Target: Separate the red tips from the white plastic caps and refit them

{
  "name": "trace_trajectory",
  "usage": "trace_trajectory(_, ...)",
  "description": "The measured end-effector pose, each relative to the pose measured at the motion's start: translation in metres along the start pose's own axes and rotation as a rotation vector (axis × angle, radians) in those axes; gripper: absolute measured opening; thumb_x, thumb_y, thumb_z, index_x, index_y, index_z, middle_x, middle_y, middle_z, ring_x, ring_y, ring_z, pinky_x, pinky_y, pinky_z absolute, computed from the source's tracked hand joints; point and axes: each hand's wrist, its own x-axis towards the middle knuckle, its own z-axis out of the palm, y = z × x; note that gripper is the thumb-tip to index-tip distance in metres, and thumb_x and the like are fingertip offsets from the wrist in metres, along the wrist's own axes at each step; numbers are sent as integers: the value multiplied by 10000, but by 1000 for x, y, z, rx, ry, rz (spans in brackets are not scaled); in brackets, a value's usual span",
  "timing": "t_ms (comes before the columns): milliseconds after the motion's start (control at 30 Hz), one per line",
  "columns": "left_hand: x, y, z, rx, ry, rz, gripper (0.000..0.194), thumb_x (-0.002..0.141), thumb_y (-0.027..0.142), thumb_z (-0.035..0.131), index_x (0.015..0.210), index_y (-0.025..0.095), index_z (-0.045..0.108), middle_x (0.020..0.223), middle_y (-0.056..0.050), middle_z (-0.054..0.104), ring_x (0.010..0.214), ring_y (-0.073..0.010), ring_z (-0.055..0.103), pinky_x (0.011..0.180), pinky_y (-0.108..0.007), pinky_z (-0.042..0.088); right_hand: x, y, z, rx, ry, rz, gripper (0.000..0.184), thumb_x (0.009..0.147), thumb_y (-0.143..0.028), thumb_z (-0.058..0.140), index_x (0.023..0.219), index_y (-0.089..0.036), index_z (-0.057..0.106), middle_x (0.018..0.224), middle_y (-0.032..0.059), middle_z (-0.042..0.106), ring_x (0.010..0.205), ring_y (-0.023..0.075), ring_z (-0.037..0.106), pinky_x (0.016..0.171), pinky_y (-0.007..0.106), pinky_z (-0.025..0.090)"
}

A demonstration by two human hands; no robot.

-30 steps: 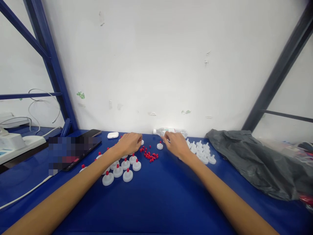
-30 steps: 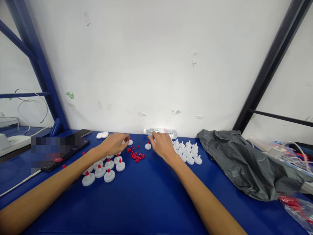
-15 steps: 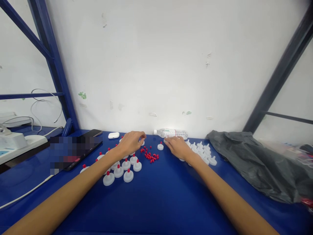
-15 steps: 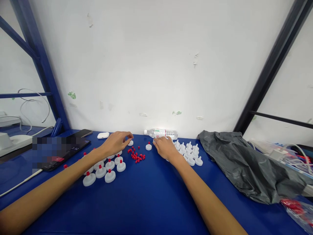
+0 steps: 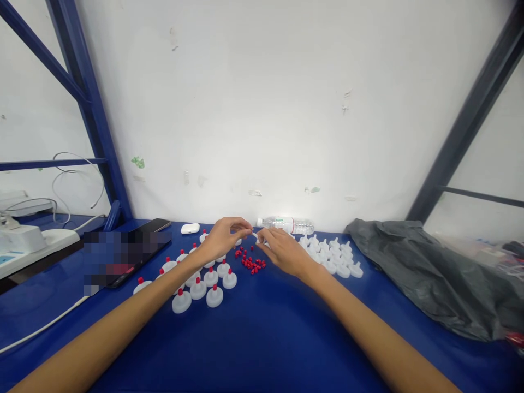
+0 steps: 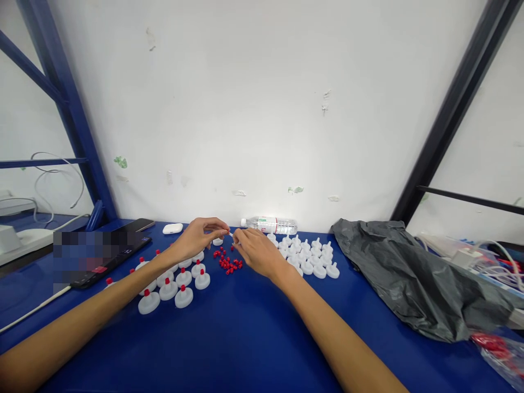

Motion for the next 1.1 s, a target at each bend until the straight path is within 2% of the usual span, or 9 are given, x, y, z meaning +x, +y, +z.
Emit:
trace_trajectory(100, 0, 1, 2, -2, -21, 18, 224, 940, 361, 586, 963, 178, 712, 893, -38, 772, 802, -180, 727, 626, -239, 550, 0, -1, 1, 5, 13, -30, 56, 1035, -208, 464, 993, -204, 501, 909, 53, 646, 852, 215, 589, 782, 339, 463)
trace_trajectory(233, -1, 2, 3, 61, -51, 53, 217, 955, 350, 572, 961, 179, 706, 878, -31, 768, 775, -170, 716, 670, -250, 541, 0, 2, 3, 6, 31, -70, 86, 1023, -153, 444, 993, -205, 506, 954, 72, 637, 907, 227, 563, 833, 369, 464)
trace_trajectory(367, -2, -3, 3, 213, -63, 126, 231, 989, 340, 506, 996, 206, 695, 954, -46, 748, 873, -201, 680, 767, -300, 495, 0, 3, 5, 5, 38, -94, 183, 970, -42, 417, 951, -206, 497, 959, 75, 617, 935, 233, 529, 846, 378, 468)
trace_trajectory(533, -7, -7, 2, 404, -96, 194, 247, 1017, 314, 402, 971, 218, 625, 889, -57, 655, 809, -227, 599, 694, -327, 391, 1, 1, 1, -35, 40, -156, 338, 842, 98, 366, 927, -211, 475, 996, 82, 592, 1035, 247, 506, 891, 395, 480)
trace_trajectory(700, -10, 1, 3, 447, -117, 185, 222, 1024, 238, 306, 911, 229, 496, 833, -21, 610, 727, -196, 545, 651, -314, 346, 4, -7, -6, -69, 78, -207, 358, 862, 103, 315, 906, -216, 471, 968, 77, 584, 1041, 251, 490, 888, 397, 507)
trace_trajectory(833, -10, 6, 4, 445, -130, 160, 200, 1020, 223, 280, 873, 239, 415, 782, 1, 586, 655, -184, 501, 609, -308, 327, 5, -11, -9, -125, 99, -234, 346, 878, 92, 332, 906, -211, 495, 1052, 94, 602, 1082, 262, 487, 917, 421, 512)
trace_trajectory(967, -11, 5, 6, 457, -161, 141, 210, 1006, 202, 278, 839, 242, 400, 718, 10, 563, 601, -185, 476, 578, -312, 294, 4, -13, -11, -207, 54, -251, 317, 895, 60, 374, 950, -204, 542, 1134, 110, 606, 1101, 274, 498, 921, 428, 521)
trace_trajectory(1100, -12, 4, 5, 482, -179, 140, 204, 987, 172, 288, 844, 240, 416, 719, 2, 577, 596, -190, 484, 581, -319, 285, 2, -15, -10, -178, 21, -243, 299, 908, 38, 388, 968, -199, 560, 1162, 131, 617, 1099, 279, 500, 921, 442, 521)
